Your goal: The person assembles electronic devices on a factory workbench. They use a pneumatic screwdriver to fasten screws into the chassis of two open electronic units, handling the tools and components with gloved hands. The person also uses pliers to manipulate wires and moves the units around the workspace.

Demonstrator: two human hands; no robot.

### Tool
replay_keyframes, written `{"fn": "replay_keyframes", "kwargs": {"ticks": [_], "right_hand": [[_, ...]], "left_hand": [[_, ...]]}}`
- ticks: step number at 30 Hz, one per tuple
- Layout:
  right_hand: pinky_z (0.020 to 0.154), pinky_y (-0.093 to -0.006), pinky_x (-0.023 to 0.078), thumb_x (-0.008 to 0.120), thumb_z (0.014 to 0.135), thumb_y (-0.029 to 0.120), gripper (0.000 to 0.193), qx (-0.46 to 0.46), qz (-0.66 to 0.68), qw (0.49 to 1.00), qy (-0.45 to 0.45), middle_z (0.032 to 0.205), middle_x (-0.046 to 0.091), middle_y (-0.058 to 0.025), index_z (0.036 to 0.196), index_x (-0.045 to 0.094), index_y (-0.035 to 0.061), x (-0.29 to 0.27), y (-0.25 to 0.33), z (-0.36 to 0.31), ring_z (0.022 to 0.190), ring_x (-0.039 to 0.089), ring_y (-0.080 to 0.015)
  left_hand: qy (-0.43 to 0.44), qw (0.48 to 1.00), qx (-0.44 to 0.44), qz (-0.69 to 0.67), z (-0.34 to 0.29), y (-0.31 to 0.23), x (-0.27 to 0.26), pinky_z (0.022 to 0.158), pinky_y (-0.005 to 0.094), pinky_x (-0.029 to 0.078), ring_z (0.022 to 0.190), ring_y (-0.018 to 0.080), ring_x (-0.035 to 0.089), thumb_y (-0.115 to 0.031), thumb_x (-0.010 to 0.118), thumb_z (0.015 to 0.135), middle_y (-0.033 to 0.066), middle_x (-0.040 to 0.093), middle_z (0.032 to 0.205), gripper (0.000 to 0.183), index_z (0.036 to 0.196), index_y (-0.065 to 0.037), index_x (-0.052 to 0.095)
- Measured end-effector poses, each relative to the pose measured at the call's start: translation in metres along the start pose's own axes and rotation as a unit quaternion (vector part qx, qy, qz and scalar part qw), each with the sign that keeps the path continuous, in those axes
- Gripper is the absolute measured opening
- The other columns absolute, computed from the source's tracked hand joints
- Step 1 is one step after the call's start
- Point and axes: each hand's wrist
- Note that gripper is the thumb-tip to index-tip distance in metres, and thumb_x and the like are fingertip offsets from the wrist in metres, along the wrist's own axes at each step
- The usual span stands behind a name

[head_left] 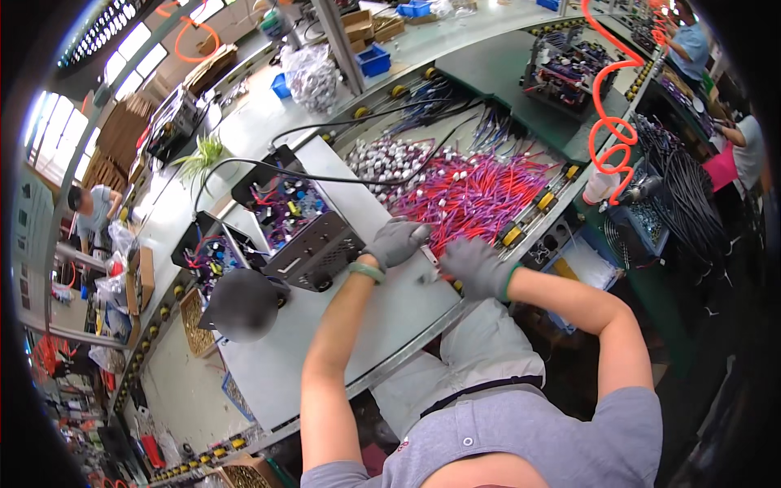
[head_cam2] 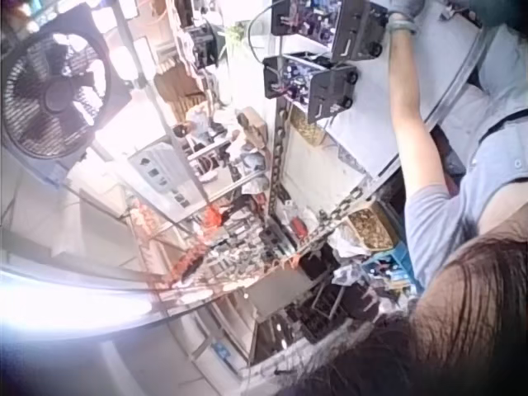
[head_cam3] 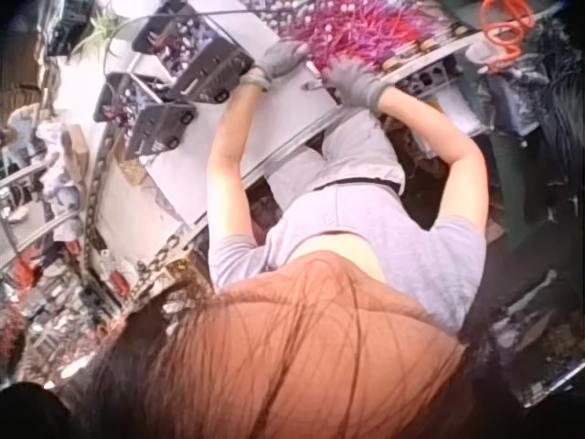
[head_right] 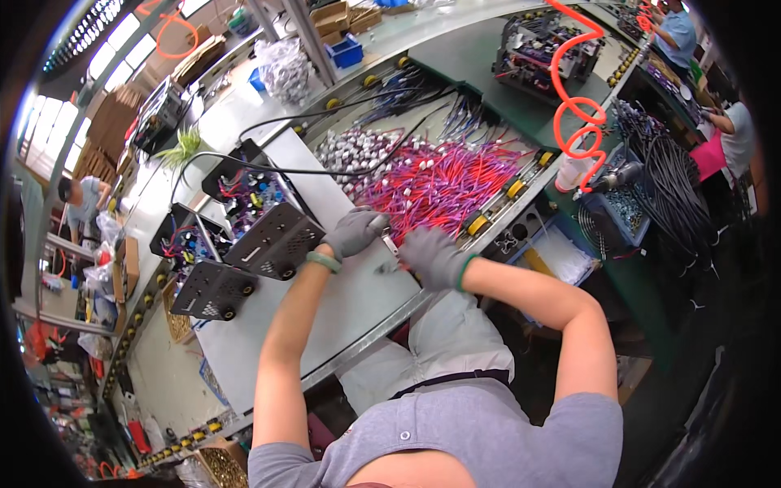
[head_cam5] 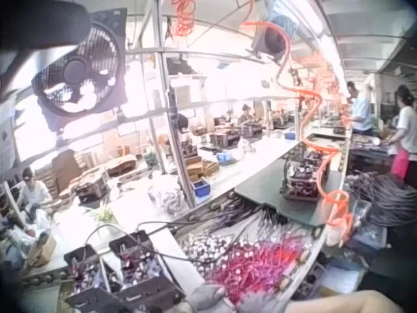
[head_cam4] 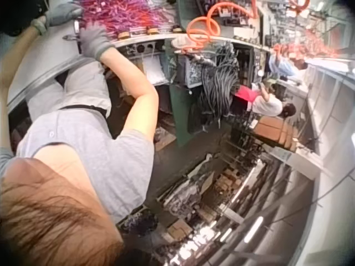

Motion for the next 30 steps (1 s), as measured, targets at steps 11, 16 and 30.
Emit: {"fn": "replay_keyframes", "kwargs": {"ticks": [11,16,30], "right_hand": [[0.074,-0.0437,0.05,0.071,0.076,0.016,0.023,0.122,0.196,0.948,-0.22,0.088,0.06,-0.0103,0.099,0.064,0.0125,0.054,-0.046,-0.005,0.086,0.062,-0.0321],[0.071,-0.0434,0.05,0.072,0.073,0.011,0.026,0.082,0.207,0.941,-0.254,0.087,0.059,-0.0102,0.098,0.062,0.0117,0.048,-0.04,-0.007,0.084,0.061,-0.0323],[0.073,-0.039,0.049,0.076,0.081,0.027,0.032,0.1,0.411,0.866,-0.266,0.085,0.06,-0.0122,0.099,0.058,0.0073,0.056,-0.05,-0.013,0.081,0.062,-0.0295]], "left_hand": [[-0.15,0.957,-0.246,0.029,-0.173,-0.003,-0.004,0.097,0.0388,0.043,0.084,0.0238,0.066,-0.037,0.06,0.091,0.0075,0.069,0.077,0.024,0.092,-0.015,0.07],[-0.189,0.937,-0.292,0.007,-0.149,-0.031,0.013,0.08,0.0413,0.049,0.083,0.028,0.065,-0.035,0.068,0.085,0.0087,0.068,0.085,0.025,0.099,-0.015,0.069],[-0.295,0.946,-0.118,-0.06,-0.036,-0.073,0.053,0.068,0.0401,0.051,0.072,0.0292,0.066,-0.012,0.065,0.083,0.012,0.069,0.079,0.019,0.102,-0.009,0.069]]}}
Point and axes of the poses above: each hand's wrist, its own z-axis towards the middle knuckle, its own x-axis out of the palm, y = z × x
